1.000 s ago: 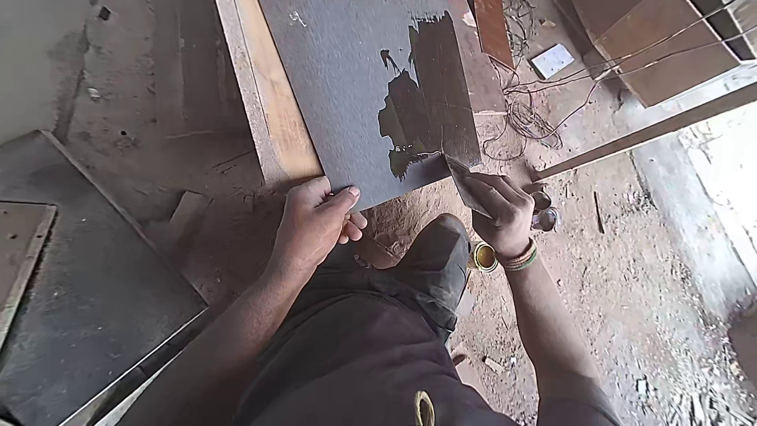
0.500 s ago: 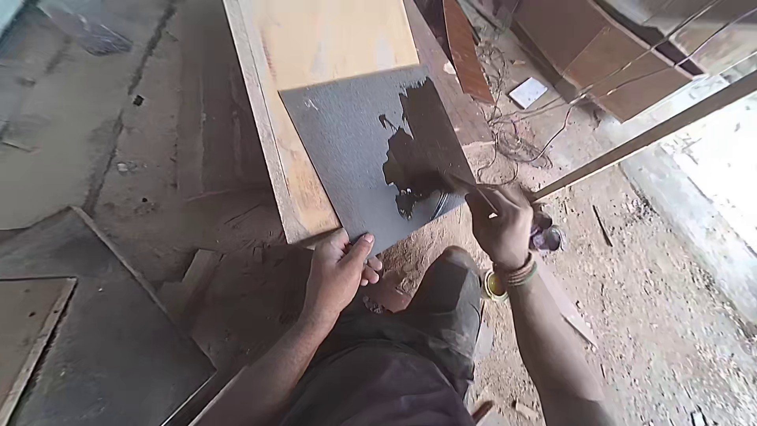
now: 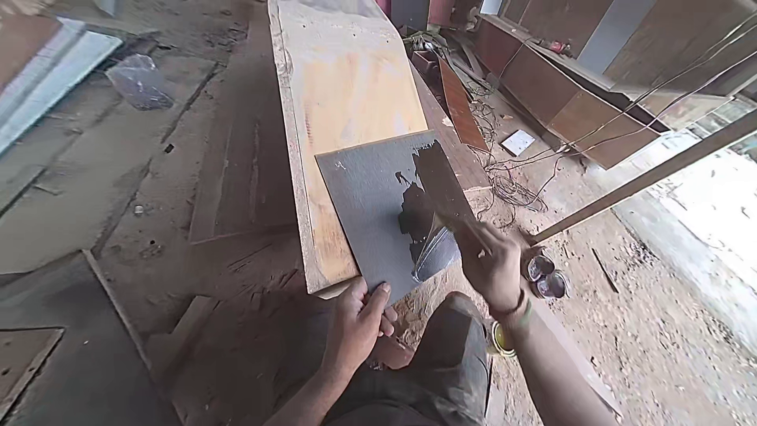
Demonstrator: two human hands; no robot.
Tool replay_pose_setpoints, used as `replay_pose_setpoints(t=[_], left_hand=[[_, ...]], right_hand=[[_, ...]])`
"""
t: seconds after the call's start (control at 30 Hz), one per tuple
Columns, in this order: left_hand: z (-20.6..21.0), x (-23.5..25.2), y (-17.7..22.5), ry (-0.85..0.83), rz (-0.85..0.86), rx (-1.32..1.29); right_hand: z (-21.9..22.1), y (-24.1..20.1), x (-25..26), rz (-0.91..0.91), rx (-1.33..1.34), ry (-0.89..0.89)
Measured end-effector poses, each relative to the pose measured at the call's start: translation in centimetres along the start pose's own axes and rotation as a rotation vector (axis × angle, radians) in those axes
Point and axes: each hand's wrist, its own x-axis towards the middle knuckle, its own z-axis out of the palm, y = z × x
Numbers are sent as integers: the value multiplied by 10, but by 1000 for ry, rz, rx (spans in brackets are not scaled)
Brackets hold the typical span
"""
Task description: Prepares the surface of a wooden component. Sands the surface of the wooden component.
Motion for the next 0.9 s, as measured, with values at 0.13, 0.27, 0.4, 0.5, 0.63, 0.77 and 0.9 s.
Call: replay_pose_setpoints(t=[0.13,0.27,0.4,0.5,0.63,0.77,0.9], left_hand=[[3,-1,3,-3,0,33],[-7,5,4,-43,89,360],[-20,17,31,-30,253,374],[-31,41,60,-10,215,168],[-49,91,104,-30,-107,38],[-43,118,129,0,-238,-28],[-28,121,127,12,-182,88]], right_hand=[[29,27,76,220,-143,-113],[44,23,96,209,-198,-157],[42,12,87,119,-190,-141],[41,14,90,131,-173,-164],[39,17,102,187,-226,-269],[33,12,108,313,-267,-366],[45,7,96,220,-271,-268]])
